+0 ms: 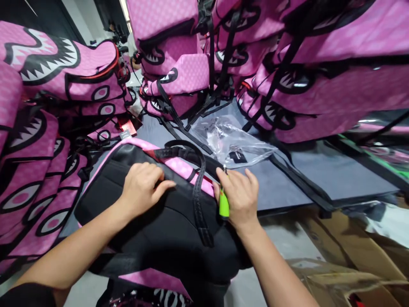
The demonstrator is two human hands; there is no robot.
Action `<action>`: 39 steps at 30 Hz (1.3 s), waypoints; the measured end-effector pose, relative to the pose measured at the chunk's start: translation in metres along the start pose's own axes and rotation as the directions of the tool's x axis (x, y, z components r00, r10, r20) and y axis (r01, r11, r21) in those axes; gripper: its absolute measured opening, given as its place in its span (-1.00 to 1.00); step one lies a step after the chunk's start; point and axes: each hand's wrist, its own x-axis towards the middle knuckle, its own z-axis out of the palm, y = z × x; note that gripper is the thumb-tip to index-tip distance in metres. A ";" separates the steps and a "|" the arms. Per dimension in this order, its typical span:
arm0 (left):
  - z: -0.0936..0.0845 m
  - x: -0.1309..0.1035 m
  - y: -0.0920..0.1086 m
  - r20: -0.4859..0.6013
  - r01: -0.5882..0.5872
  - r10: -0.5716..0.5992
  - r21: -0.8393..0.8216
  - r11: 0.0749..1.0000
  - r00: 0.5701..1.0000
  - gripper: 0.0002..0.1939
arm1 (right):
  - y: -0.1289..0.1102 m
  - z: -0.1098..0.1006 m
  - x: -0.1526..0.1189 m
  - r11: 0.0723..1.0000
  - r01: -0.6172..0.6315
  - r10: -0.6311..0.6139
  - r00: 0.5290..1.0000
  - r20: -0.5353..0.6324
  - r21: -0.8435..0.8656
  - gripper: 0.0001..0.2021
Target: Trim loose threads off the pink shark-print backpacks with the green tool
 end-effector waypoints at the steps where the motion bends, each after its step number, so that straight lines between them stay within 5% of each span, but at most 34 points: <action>1: -0.001 -0.007 0.000 0.092 0.017 -0.013 -0.043 0.999 0.996 -0.60 | -0.003 -0.008 -0.001 1.000 -0.009 0.009 1.000 0.001 0.016 -0.52; 3: -0.006 -0.018 -0.004 0.224 0.032 -0.010 -0.094 0.995 0.975 -0.67 | -0.023 -0.026 0.004 0.988 -0.071 0.079 0.995 -0.059 0.137 -0.44; 6: -0.013 -0.025 -0.007 0.261 -0.023 0.055 -0.124 0.992 0.964 -0.74 | -0.068 -0.036 0.023 0.918 -0.068 0.108 0.991 -0.083 0.390 -0.37; 10: -0.016 -0.030 0.003 0.165 -0.079 0.092 -0.086 0.993 0.982 -0.72 | -0.106 -0.009 0.044 0.825 0.040 -0.015 0.999 -0.049 0.564 -0.37; 15: -0.027 -0.044 -0.005 0.226 -0.107 0.113 -0.040 0.993 0.968 -0.78 | -0.093 0.022 0.029 0.827 0.191 -0.181 0.981 -0.072 0.529 -0.40; 20: -0.047 -0.053 -0.038 0.321 -0.023 0.009 0.040 0.999 0.947 -0.64 | -0.078 0.023 0.012 0.832 0.255 -0.296 0.955 0.007 0.492 -0.63; 24: -0.053 -0.046 -0.044 0.336 -0.088 0.071 0.035 0.996 0.939 -0.70 | -0.083 0.024 0.009 0.839 0.245 -0.282 0.959 0.003 0.486 -0.60; 29: -0.035 -0.026 -0.037 0.349 -0.088 0.103 -0.060 0.994 0.931 -0.67 | -0.099 0.030 0.016 0.849 0.146 -0.163 0.987 -0.012 0.508 -0.56; 34: -0.003 -0.006 -0.036 0.430 -0.083 0.139 -0.148 0.986 0.892 -0.69 | -0.102 0.038 0.016 0.872 0.089 -0.106 0.994 0.009 0.482 -0.63; 39: 0.009 0.011 -0.036 0.541 -0.019 0.077 -0.113 0.993 0.837 -0.81 | -0.101 0.043 0.006 0.891 0.074 -0.102 0.994 0.040 0.448 -0.65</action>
